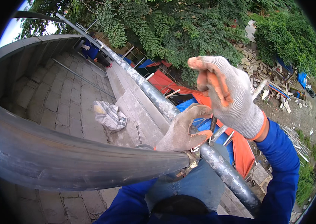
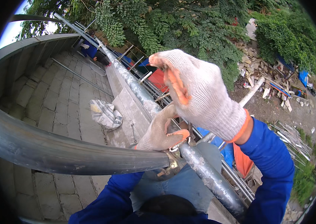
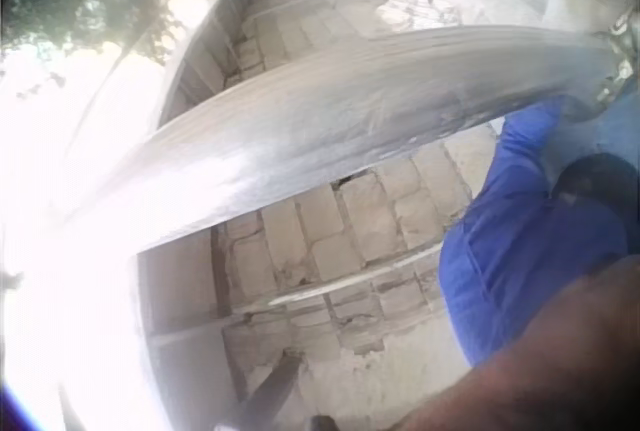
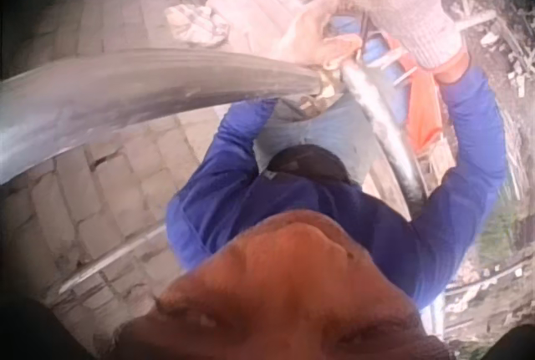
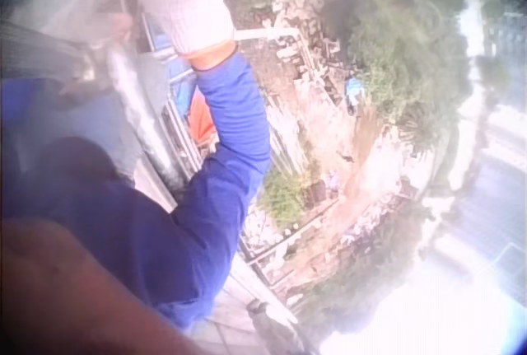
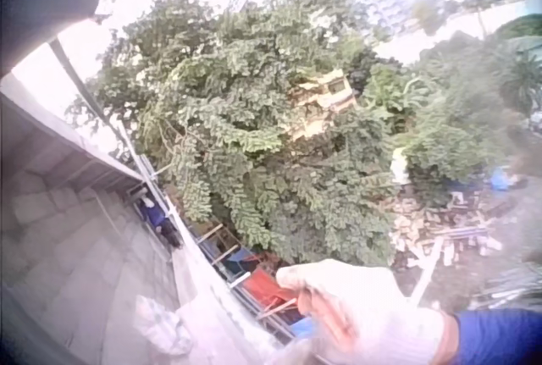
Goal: The person assembles a metal scaffolding structure on a rooftop. They position metal poles, attach them using metal clamps, and tighten the connections with a wrench. The person works at height, securing the framework while another worker is visible in the background.
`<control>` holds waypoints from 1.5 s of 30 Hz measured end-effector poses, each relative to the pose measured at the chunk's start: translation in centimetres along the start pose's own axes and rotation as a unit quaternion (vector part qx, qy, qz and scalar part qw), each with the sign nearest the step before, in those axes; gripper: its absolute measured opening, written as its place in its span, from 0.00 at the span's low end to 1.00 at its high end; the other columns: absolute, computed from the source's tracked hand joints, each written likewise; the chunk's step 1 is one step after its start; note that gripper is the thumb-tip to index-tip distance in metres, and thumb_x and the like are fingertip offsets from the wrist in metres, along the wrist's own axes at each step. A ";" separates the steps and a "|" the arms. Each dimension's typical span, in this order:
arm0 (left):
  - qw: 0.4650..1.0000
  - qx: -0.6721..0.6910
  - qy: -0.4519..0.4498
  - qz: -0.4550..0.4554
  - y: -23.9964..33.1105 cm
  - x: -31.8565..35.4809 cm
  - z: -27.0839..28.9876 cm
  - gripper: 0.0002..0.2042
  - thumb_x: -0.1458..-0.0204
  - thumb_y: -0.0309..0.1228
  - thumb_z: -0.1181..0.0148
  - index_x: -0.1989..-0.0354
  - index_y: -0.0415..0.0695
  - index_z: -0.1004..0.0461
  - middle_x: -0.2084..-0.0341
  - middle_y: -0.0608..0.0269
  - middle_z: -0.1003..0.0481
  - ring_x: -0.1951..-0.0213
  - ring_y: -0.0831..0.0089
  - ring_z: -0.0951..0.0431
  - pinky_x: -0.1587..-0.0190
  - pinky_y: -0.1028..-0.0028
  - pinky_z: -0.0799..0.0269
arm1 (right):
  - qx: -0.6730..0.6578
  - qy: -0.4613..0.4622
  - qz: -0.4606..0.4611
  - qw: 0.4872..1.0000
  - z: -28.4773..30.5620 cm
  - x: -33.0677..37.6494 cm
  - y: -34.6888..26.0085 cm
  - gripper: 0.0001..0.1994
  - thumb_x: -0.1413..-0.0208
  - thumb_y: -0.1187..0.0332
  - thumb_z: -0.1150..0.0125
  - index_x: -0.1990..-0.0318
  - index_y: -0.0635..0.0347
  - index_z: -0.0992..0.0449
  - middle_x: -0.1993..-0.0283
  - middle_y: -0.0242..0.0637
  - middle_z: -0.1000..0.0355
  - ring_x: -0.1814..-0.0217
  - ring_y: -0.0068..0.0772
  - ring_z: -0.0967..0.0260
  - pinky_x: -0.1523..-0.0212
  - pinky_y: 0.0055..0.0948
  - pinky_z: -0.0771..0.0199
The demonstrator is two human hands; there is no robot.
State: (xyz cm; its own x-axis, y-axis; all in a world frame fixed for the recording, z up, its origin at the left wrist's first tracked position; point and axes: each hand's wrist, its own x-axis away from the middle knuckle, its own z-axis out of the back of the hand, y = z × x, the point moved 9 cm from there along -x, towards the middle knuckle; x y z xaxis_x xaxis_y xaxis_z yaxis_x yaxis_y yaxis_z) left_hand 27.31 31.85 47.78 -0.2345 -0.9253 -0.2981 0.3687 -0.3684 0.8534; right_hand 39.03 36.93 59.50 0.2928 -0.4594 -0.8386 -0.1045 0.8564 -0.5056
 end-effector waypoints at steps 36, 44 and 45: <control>0.970 0.180 0.161 0.011 -5.9 3.6 2.9 0.14 0.58 0.34 0.29 0.69 0.40 0.27 0.68 0.58 0.27 0.63 0.63 0.24 0.56 0.64 0.28 | -0.219 -0.052 -0.163 0.960 -11.8 -0.3 8.9 0.14 0.40 0.80 0.54 0.53 0.62 0.23 0.67 0.34 0.26 0.76 0.19 0.33 0.76 0.22 0.31; 0.958 -0.200 -0.179 -0.097 2.0 -0.3 -2.4 0.18 0.61 0.35 0.25 0.59 0.45 0.17 0.65 0.56 0.19 0.57 0.53 0.23 0.49 0.60 0.29 | -0.445 -0.180 -0.652 0.587 -17.6 36.1 19.6 0.15 0.39 0.63 0.45 0.50 0.61 0.24 0.65 0.30 0.26 0.74 0.22 0.34 0.75 0.24 0.36; 0.960 -0.199 -0.190 -0.052 1.9 -0.3 -1.9 0.18 0.62 0.34 0.25 0.60 0.45 0.17 0.66 0.56 0.19 0.59 0.54 0.22 0.51 0.61 0.27 | -0.443 -0.160 -0.693 0.546 -15.2 39.1 17.0 0.15 0.37 0.61 0.46 0.49 0.61 0.24 0.67 0.28 0.27 0.77 0.19 0.36 0.78 0.22 0.39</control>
State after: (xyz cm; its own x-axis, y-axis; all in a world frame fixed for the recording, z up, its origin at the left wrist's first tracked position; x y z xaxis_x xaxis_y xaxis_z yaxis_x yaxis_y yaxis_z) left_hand 29.79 31.23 48.63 -0.5719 -0.8098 -0.1306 0.6224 -0.5321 0.5740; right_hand 34.24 29.97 15.02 0.8099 -0.3351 0.4814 0.0515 -0.7769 -0.6275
